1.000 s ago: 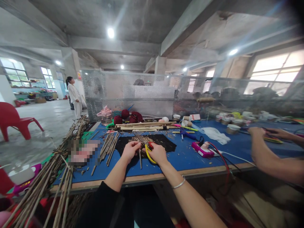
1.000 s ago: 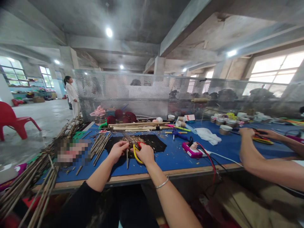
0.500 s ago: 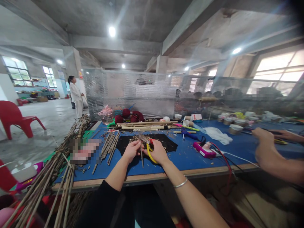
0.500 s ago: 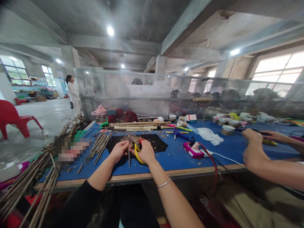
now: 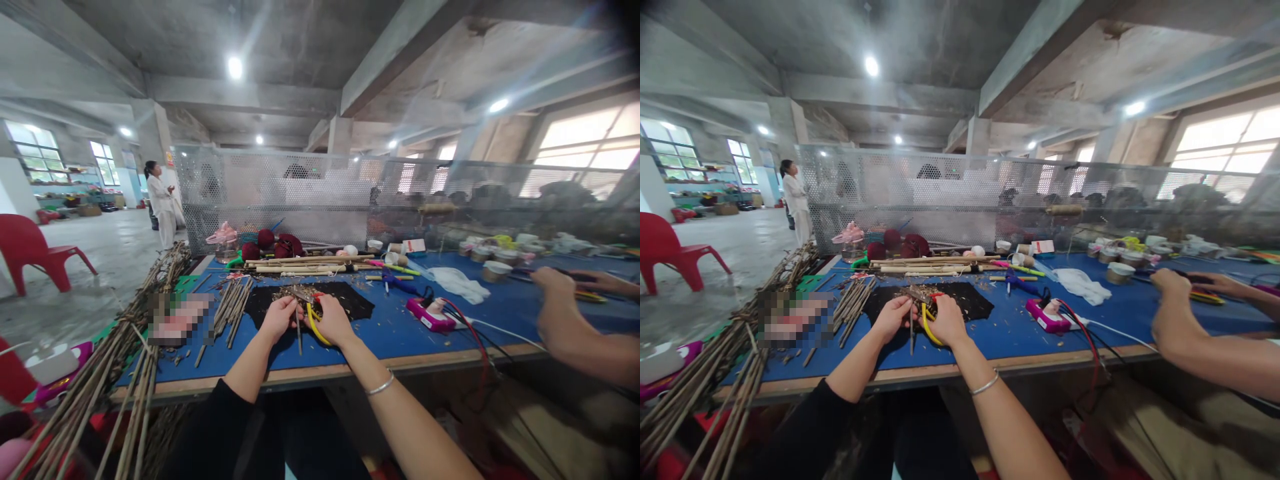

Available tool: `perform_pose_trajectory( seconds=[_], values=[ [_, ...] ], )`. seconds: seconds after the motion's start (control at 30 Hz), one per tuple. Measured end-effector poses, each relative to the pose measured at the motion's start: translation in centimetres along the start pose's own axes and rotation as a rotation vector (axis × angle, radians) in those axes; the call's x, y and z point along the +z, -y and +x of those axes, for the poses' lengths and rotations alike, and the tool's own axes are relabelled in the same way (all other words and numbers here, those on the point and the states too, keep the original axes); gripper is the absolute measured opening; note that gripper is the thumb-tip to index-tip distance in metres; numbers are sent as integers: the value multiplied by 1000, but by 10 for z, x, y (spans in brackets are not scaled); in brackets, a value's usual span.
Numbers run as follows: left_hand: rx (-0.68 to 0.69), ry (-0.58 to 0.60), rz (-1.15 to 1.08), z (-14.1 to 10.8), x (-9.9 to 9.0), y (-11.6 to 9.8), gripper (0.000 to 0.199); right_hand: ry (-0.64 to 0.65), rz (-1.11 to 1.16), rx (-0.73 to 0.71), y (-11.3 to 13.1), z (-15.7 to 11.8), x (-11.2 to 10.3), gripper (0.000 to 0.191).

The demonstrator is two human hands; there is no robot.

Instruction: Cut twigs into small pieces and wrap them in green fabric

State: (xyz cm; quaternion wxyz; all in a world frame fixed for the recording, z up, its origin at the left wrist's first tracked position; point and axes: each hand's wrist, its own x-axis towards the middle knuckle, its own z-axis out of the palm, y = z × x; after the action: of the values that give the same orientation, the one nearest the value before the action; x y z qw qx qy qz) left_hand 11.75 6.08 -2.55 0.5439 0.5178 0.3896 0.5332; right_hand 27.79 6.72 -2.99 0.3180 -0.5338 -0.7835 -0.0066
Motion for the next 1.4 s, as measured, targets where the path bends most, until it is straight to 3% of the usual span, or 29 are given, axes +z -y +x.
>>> perform_pose_trajectory(
  seconds=[0.17, 0.4, 0.7, 0.93, 1.1, 1.4],
  values=[
    [30, 15, 19, 0, 0, 1, 34, 21, 2, 13, 2, 1, -2, 43],
    [19, 12, 25, 2, -2, 2, 34, 88, -109, 170, 7, 1, -3, 27],
    [-26, -39, -24, 2, -3, 2, 34, 161, -145, 214, 8, 2, -2, 23],
    [-33, -125, -17, 0, -2, -2, 41, 160, -166, 230, 12, 2, -6, 35],
    [-9, -192, 16, 0, -3, -2, 41, 106, -166, 195, 11, 0, -7, 48],
    [-6, -237, 37, 2, -2, 1, 43, 75, -66, 28, -1, 5, 0, 48]
  ],
)
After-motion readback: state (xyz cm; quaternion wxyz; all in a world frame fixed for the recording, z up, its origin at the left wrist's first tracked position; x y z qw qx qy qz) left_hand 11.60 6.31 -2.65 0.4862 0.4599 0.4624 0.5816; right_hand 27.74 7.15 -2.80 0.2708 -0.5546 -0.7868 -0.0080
